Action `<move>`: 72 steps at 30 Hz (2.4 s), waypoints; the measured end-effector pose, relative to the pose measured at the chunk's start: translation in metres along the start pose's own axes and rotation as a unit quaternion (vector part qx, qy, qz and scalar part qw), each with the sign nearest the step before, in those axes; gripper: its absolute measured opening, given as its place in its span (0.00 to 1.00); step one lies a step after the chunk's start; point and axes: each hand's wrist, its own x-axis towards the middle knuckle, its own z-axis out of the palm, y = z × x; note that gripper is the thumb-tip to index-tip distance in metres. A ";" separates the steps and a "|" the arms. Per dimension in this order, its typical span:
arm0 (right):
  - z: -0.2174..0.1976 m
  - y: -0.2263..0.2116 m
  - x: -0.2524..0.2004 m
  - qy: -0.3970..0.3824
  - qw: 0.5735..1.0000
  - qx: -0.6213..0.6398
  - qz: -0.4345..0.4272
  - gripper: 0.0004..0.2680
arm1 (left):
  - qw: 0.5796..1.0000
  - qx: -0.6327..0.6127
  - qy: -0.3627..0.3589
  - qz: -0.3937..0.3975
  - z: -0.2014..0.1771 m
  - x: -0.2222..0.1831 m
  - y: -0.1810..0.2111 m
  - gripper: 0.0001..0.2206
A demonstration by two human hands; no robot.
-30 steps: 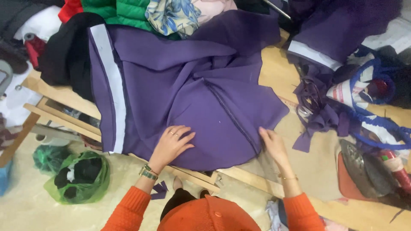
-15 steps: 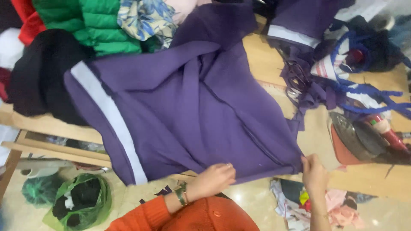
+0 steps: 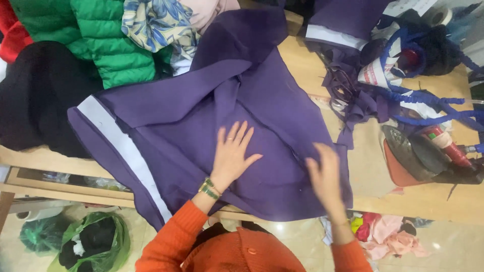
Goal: Ironing and smoothing out purple and patterned fabric pieces on a workbench.
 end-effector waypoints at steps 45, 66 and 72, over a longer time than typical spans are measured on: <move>0.062 0.077 -0.005 -0.029 0.974 -0.218 0.047 0.16 | 0.989 0.036 -0.133 0.050 0.015 -0.027 0.072 0.36; 0.045 0.009 -0.052 -0.085 0.986 -0.057 -0.131 0.21 | 0.994 0.013 -0.030 0.103 0.042 -0.002 0.060 0.34; 0.038 0.016 -0.055 -0.103 0.991 -0.037 -0.077 0.22 | 0.992 0.018 -0.049 0.119 0.031 -0.005 0.056 0.34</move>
